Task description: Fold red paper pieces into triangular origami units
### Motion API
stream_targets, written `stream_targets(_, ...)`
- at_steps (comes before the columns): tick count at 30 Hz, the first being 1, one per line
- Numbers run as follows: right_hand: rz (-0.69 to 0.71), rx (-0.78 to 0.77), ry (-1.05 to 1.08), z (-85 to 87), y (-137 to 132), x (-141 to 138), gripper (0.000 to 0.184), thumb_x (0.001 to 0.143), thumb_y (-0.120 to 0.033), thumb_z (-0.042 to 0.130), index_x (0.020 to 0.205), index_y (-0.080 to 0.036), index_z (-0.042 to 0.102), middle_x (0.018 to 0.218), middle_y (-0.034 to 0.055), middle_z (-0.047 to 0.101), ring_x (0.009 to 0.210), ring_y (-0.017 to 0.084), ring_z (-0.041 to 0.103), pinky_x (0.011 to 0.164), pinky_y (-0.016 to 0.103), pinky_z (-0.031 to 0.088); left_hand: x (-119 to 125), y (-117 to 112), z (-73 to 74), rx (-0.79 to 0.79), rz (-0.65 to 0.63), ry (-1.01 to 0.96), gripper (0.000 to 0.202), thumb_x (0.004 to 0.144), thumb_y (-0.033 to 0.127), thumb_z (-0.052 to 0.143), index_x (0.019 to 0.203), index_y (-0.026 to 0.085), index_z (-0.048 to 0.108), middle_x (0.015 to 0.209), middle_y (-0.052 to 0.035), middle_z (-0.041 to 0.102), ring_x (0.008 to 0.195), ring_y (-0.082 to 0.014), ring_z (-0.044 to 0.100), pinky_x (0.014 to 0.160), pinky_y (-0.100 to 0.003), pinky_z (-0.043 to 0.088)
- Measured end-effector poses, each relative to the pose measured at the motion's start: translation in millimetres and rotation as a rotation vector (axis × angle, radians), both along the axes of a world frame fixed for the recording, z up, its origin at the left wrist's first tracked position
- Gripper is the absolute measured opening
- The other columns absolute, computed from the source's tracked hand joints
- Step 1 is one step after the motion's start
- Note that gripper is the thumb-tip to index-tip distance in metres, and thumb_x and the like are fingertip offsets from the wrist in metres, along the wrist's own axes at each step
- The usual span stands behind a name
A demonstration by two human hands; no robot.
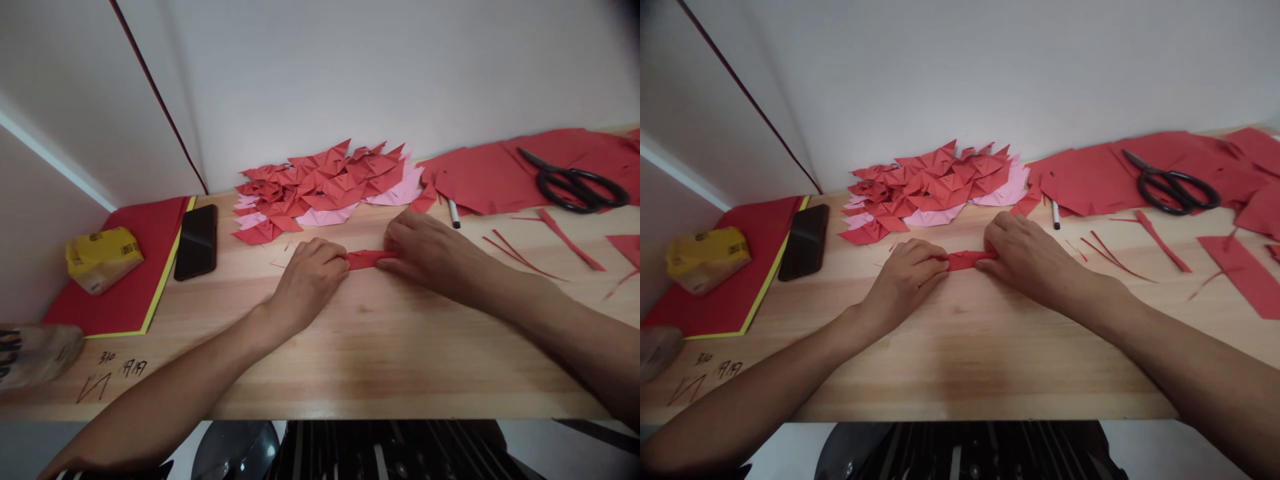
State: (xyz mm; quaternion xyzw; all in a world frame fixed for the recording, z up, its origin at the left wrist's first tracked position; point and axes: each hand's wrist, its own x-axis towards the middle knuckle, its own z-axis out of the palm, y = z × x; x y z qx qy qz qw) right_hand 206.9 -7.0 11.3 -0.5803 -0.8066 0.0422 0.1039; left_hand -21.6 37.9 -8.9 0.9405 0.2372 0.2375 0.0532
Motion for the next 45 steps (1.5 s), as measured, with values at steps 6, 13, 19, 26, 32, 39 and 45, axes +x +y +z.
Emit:
stream_targets(6, -0.045, -0.104, 0.048, 1.5, -5, 0, 0.028, 0.09, -0.044, 0.048, 0.074, -0.022, 0.046, 0.076, 0.0058, 0.059, 0.068, 0.02, 0.052, 0.06, 0.032, 0.036, 0, 1, -4.6, -0.055, -0.07, -0.079, 0.015, 0.094, 0.016, 0.05, 0.09, 0.014, 0.065, 0.102, -0.0061, 0.065, 0.097, -0.0156, 0.056, 0.086, -0.031, 0.049)
stream_targets(13, -0.003, -0.227, 0.132, 4.7, -10, -2, 0.031, 0.08, -0.048, 0.061, 0.098, -0.023, 0.053, 0.086, 0.0039, 0.065, 0.074, 0.022, 0.059, 0.063, 0.031, 0.038, -1, 1, -4.6, -0.081, -0.077, -0.161, 0.012, 0.092, 0.014, 0.053, 0.093, 0.013, 0.065, 0.099, -0.0067, 0.067, 0.094, -0.0156, 0.06, 0.085, -0.031, 0.053)
stream_targets(19, 0.011, -0.09, 0.124, -1.7, -9, -7, 0.021, 0.085, -0.017, 0.041, 0.097, -0.02, 0.058, 0.093, 0.0076, 0.061, 0.081, 0.021, 0.058, 0.069, 0.031, 0.041, -3, 3, 1.8, -0.167, -0.031, -0.22, 0.012, 0.089, 0.012, 0.056, 0.093, 0.014, 0.068, 0.097, -0.006, 0.069, 0.091, -0.0138, 0.063, 0.081, -0.027, 0.053)
stream_targets(26, -0.084, -0.087, 0.17, -2.9, -6, -7, 0.015, 0.083, -0.02, 0.046, 0.093, -0.02, 0.058, 0.081, 0.0035, 0.066, 0.069, 0.019, 0.059, 0.062, 0.029, 0.04, 0, 0, -2.6, -0.06, -0.008, -0.092, 0.029, 0.091, 0.014, 0.054, 0.119, 0.014, 0.061, 0.103, -0.0082, 0.065, 0.097, -0.0176, 0.057, 0.087, -0.033, 0.05)
stream_targets(32, -0.046, -0.044, 0.311, -4.3, -3, -8, 0.023, 0.08, -0.016, 0.048, 0.1, -0.02, 0.058, 0.091, 0.0042, 0.07, 0.077, 0.019, 0.063, 0.067, 0.028, 0.043, 1, -8, -8.2, 0.183, 0.077, 0.155, 0.042, 0.092, 0.014, 0.051, 0.131, 0.028, 0.055, 0.116, -0.0101, 0.057, 0.106, -0.0244, 0.05, 0.087, -0.041, 0.046)
stream_targets(39, 0.007, -0.114, 0.365, 2.1, -1, -6, 0.015, 0.08, -0.015, 0.046, 0.089, -0.021, 0.057, 0.092, 0.0049, 0.068, 0.081, 0.019, 0.061, 0.07, 0.029, 0.044, 5, -14, -4.3, 0.256, 0.069, 0.219, 0.042, 0.091, 0.012, 0.052, 0.13, 0.026, 0.055, 0.125, -0.013, 0.054, 0.12, -0.0306, 0.046, 0.094, -0.047, 0.041)
stream_targets(45, 0.055, -0.126, 0.373, 5.5, -1, -4, 0.018, 0.079, -0.013, 0.045, 0.085, -0.02, 0.061, 0.087, 0.004, 0.066, 0.078, 0.018, 0.06, 0.071, 0.028, 0.043, 8, -16, -3.7, 0.29, 0.076, 0.239, 0.038, 0.092, 0.012, 0.05, 0.127, 0.024, 0.056, 0.124, -0.0135, 0.056, 0.121, -0.0315, 0.049, 0.095, -0.049, 0.042)
